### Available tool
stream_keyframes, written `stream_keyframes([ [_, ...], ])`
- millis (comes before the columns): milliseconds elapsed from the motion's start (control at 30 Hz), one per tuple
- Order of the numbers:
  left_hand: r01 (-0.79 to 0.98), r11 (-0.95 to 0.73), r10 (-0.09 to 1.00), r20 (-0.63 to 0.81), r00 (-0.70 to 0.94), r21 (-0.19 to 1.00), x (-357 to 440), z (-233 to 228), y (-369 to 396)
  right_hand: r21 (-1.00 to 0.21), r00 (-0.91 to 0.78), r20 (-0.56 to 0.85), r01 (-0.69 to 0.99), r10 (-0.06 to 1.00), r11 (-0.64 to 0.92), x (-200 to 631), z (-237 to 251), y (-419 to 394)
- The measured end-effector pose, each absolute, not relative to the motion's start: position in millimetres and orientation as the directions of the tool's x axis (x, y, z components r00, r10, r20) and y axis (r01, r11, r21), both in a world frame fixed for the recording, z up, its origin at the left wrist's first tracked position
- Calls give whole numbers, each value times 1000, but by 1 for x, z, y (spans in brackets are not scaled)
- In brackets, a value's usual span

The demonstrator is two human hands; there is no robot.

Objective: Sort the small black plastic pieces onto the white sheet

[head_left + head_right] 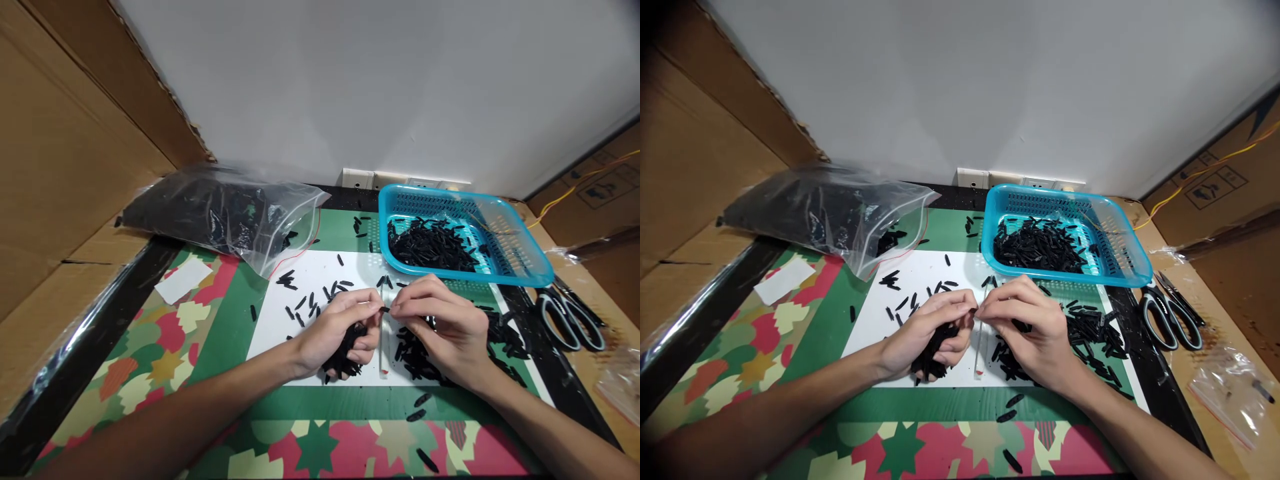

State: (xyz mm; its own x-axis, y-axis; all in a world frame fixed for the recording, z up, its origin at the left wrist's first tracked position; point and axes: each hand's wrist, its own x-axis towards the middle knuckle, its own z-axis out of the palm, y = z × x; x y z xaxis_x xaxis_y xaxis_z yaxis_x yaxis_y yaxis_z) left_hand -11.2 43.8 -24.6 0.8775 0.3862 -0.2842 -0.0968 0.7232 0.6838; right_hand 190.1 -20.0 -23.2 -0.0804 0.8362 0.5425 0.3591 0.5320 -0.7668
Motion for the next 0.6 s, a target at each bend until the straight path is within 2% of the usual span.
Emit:
stream_keyframes([
  [200,-128,710,426,-278,861,692,-11,-20,46,-802,-51,492,362,869,475,191,-23,-19],
  [600,-62,703,417,-340,843,708,-11,-17,46,-857,13,390,370,921,358,191,-25,-19],
])
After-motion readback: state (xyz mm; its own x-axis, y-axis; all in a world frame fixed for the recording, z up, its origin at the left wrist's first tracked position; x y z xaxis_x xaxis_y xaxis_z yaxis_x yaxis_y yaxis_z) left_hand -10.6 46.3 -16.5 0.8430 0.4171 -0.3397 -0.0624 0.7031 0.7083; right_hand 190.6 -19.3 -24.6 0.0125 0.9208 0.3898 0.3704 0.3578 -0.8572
